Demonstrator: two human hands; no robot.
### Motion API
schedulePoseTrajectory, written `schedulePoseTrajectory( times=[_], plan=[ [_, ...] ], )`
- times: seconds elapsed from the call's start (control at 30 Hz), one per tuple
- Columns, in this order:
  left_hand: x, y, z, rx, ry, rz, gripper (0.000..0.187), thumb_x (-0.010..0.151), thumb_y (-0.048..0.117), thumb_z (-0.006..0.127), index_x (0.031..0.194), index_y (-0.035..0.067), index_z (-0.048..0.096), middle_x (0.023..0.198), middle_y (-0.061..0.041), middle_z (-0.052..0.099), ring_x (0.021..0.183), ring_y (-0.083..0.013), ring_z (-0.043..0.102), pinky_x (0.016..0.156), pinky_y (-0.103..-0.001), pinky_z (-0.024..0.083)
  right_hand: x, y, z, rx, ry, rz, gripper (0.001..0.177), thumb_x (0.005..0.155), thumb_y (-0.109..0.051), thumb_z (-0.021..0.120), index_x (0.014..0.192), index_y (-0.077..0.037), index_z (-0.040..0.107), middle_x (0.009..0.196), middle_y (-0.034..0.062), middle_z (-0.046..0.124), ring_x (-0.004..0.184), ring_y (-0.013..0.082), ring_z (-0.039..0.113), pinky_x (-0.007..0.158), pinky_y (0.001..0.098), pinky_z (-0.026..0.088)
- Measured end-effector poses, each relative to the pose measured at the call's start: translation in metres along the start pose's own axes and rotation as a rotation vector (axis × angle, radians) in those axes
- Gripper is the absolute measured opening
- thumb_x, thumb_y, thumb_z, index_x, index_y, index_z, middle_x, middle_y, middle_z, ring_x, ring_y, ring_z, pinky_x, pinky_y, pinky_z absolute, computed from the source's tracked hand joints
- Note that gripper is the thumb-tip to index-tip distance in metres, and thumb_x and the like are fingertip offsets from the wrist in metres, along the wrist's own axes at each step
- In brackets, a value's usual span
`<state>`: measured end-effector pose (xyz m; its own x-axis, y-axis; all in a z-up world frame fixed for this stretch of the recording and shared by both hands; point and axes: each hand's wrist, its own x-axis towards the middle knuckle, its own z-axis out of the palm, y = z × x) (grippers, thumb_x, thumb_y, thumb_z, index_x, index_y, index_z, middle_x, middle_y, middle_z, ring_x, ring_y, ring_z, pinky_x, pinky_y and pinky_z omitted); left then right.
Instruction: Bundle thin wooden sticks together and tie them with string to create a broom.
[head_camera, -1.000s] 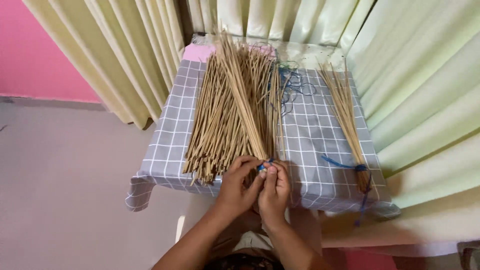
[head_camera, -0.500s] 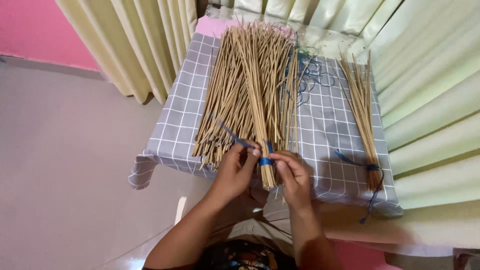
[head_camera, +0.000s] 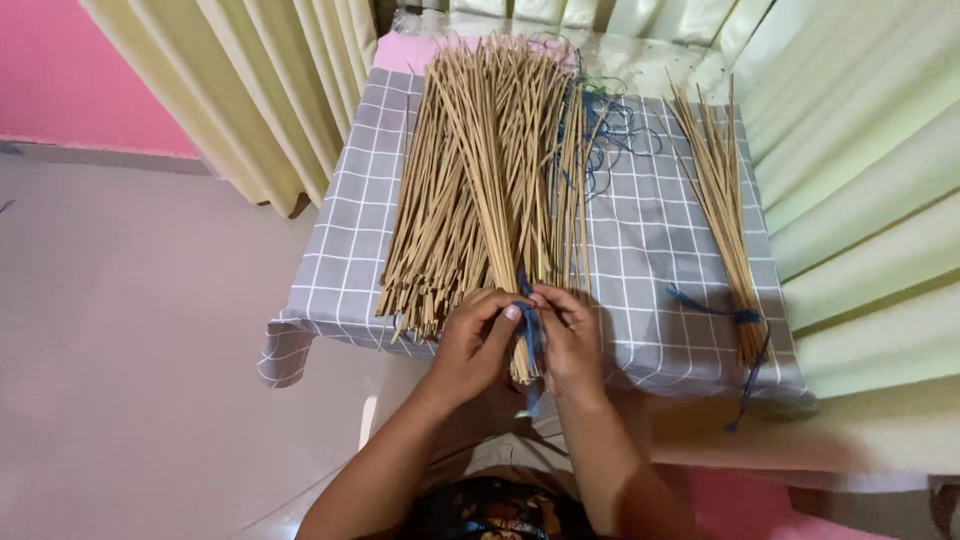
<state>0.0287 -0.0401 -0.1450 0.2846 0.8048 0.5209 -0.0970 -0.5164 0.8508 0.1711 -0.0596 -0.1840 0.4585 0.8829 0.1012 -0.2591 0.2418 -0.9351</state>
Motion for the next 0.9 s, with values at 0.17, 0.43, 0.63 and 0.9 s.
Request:
schedulePoseTrajectory(
  times=[0.17,0.43,0.63,0.9],
  plan=[
    [-0.003,-0.016,0.001,-0.01,-0.02,0.05,0.03,0.105,0.01,0.053,0.083,0.004,0.072,0.072,-0.014,0.065,0.071,-0.0285,0.061,0.073,-0.04,0.048,-0.009,-0.011,0.014,0.103,-0.095,-0.11,0.012,0.095,-0.007,0.071,0.102,0.003,0.074,0.094,0.0125,0.075,0.084,0.0116,0.064,0.076,0.0265,0.055],
    [0.001,-0.006,0.004,-0.104,0.021,0.026,0.026,0.104,0.009,0.059,0.083,0.002,0.071,0.076,-0.014,0.069,0.078,-0.0248,0.068,0.076,-0.041,0.053,0.001,0.014,-0.008,0.142,-0.051,-0.025,0.021,0.095,-0.001,0.067,0.113,0.007,0.072,0.093,0.0159,0.073,0.084,0.0229,0.074,0.082,0.0319,0.06],
    [0.0,-0.002,0.01,-0.002,0.066,0.001,0.018,0.099,0.008,0.066,0.083,0.0,0.07,0.074,-0.02,0.069,0.074,-0.0353,0.069,0.071,-0.044,0.053,-0.003,-0.005,-0.006,0.016,-0.147,-0.137,0.023,0.094,-0.006,0.068,0.112,0.006,0.075,0.093,0.0151,0.072,0.087,0.0186,0.066,0.084,0.0337,0.055],
    [-0.003,-0.001,0.012,0.118,0.134,-0.001,0.021,0.099,0.008,0.067,0.08,0.0,0.067,0.073,-0.022,0.067,0.074,-0.0455,0.067,0.068,-0.046,0.052,-0.006,0.004,-0.01,-0.097,-0.338,-0.312,0.04,0.091,-0.02,0.073,0.12,0.007,0.073,0.092,0.0121,0.064,0.09,0.0184,0.061,0.084,0.0311,0.051]
  ],
)
